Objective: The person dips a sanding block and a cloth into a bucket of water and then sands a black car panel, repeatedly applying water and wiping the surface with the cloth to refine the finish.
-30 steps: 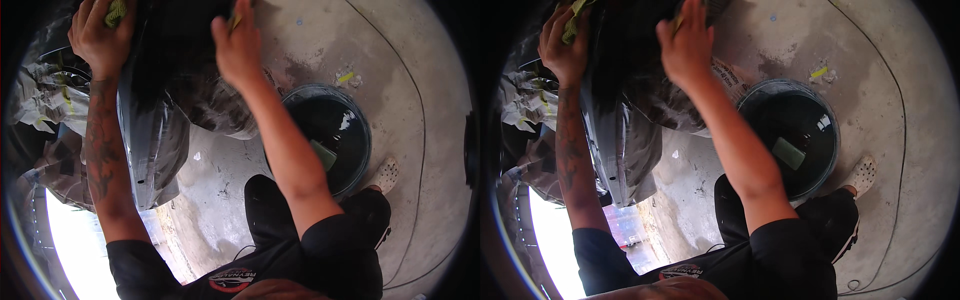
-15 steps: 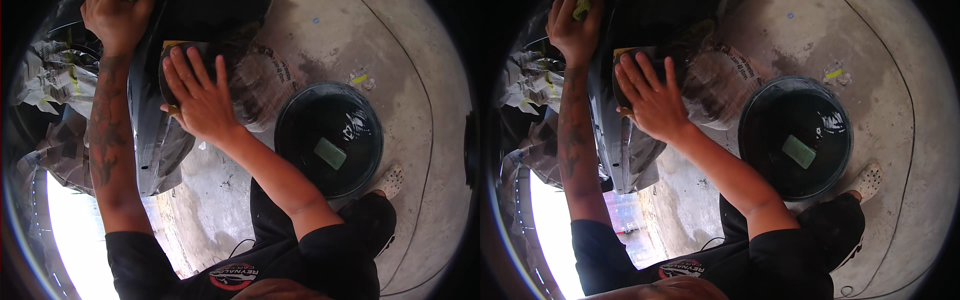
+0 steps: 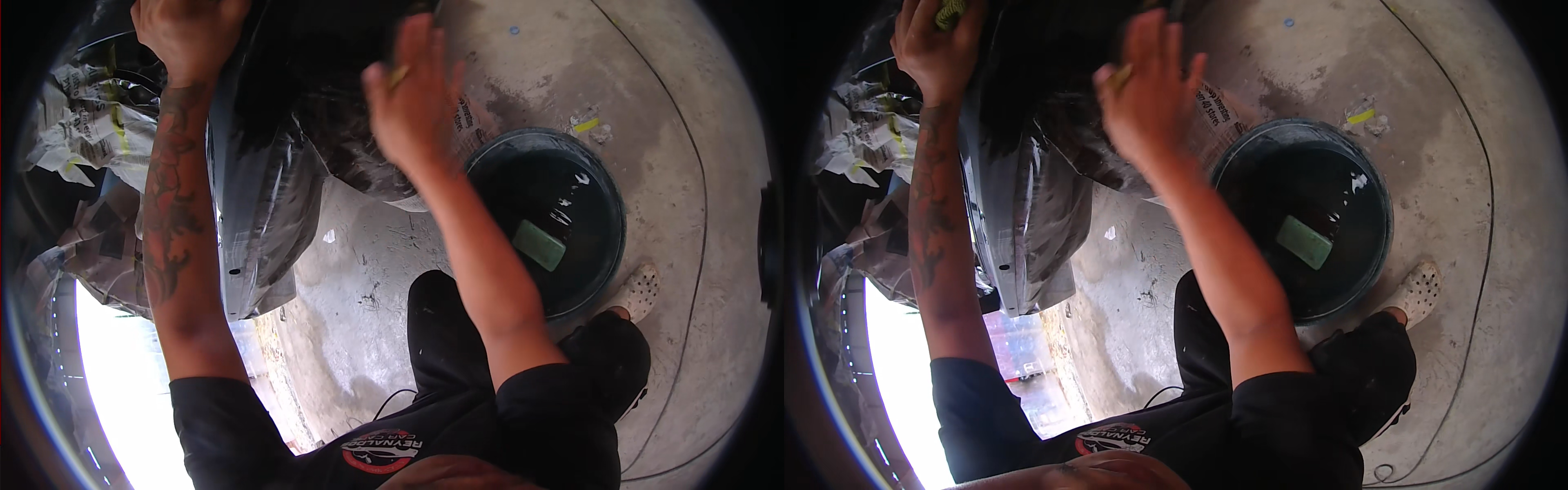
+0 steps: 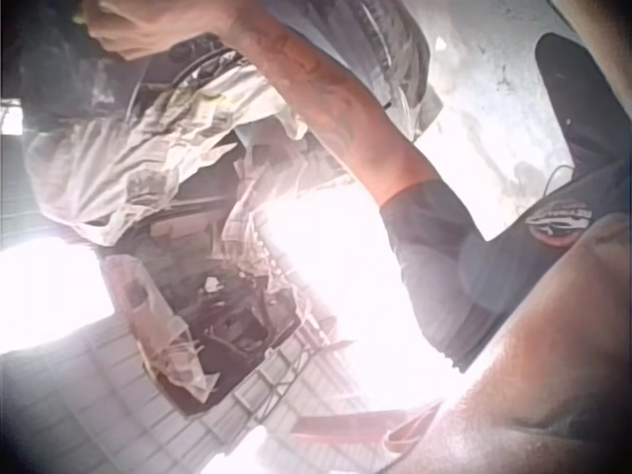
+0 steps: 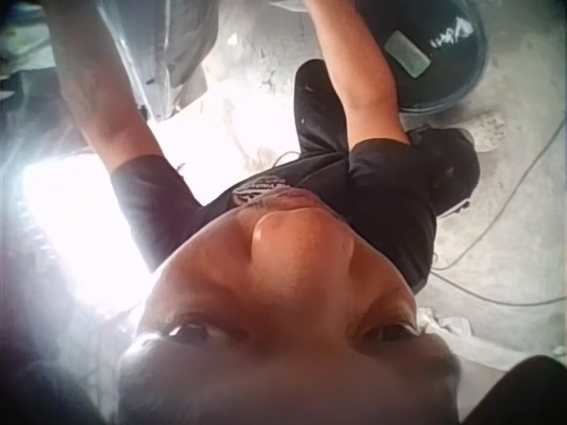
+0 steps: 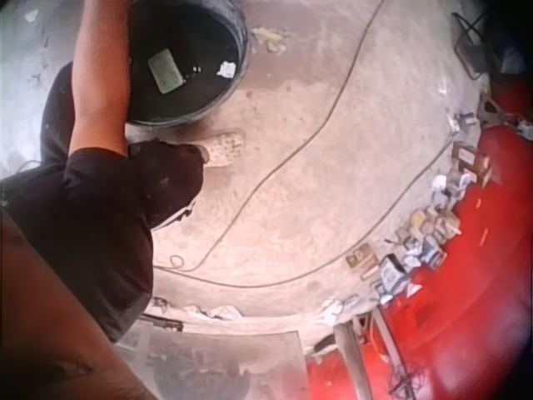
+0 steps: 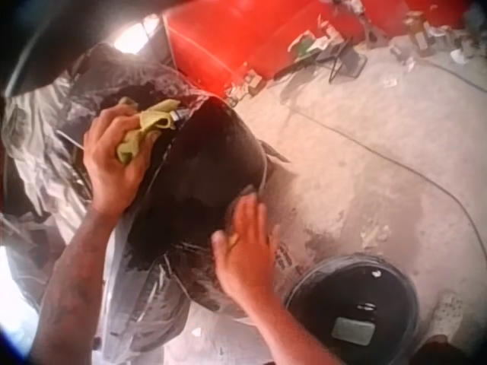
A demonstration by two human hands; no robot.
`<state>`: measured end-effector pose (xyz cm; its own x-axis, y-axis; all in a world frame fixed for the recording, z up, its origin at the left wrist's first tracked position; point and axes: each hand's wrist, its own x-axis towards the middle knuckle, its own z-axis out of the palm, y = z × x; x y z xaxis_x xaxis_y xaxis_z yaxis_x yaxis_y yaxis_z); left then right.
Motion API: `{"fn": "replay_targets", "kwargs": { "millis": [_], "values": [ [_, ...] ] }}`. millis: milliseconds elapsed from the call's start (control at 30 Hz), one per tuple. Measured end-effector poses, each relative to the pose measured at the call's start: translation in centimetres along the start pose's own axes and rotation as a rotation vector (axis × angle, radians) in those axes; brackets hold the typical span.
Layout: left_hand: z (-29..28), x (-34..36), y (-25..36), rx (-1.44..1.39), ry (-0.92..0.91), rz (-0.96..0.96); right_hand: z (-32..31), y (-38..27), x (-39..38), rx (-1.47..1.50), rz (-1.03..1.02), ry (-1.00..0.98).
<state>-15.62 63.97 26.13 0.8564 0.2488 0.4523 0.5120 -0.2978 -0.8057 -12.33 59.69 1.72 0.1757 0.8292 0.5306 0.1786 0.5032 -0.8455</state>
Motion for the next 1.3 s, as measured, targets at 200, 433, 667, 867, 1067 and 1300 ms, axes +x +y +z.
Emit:
{"fn": "replay_targets", "kwargs": {
  "millis": [200, 433, 667, 867, 1067, 1300],
  "values": [
    [0.5, 0.0, 0.0, 0.025, -0.001, 0.018, -0.3, -3.1, -2.0, 0.062, -0.07, -0.05],
    [0.3, -0.2, -0.3, -0.014, 0.061, 0.056, -0.9, -0.7, -0.5, -0.038, -0.029, 0.006],
    [0.5, -0.1, -0.3, -0.01, 0.048, 0.036, 0.5, -5.9, -6.0, 0.017, -0.497, -0.285],
    [0.1, -0.3, -0.3, -0.012, 0.049, 0.037, -1.1, -3.8, -0.9, 0.041, -0.123, -0.043],
    [0.6, -0.1, -0.1, -0.032, 0.08, 0.06, -0.2, -7.0, -4.8, 0.078, -0.366, -0.257],
    [0.1, -0.4, -0.7, -0.007, 0.041, 0.028, -0.2, -5.1, 0.4, 0.145, -0.07, 0.063]
  ]
}}
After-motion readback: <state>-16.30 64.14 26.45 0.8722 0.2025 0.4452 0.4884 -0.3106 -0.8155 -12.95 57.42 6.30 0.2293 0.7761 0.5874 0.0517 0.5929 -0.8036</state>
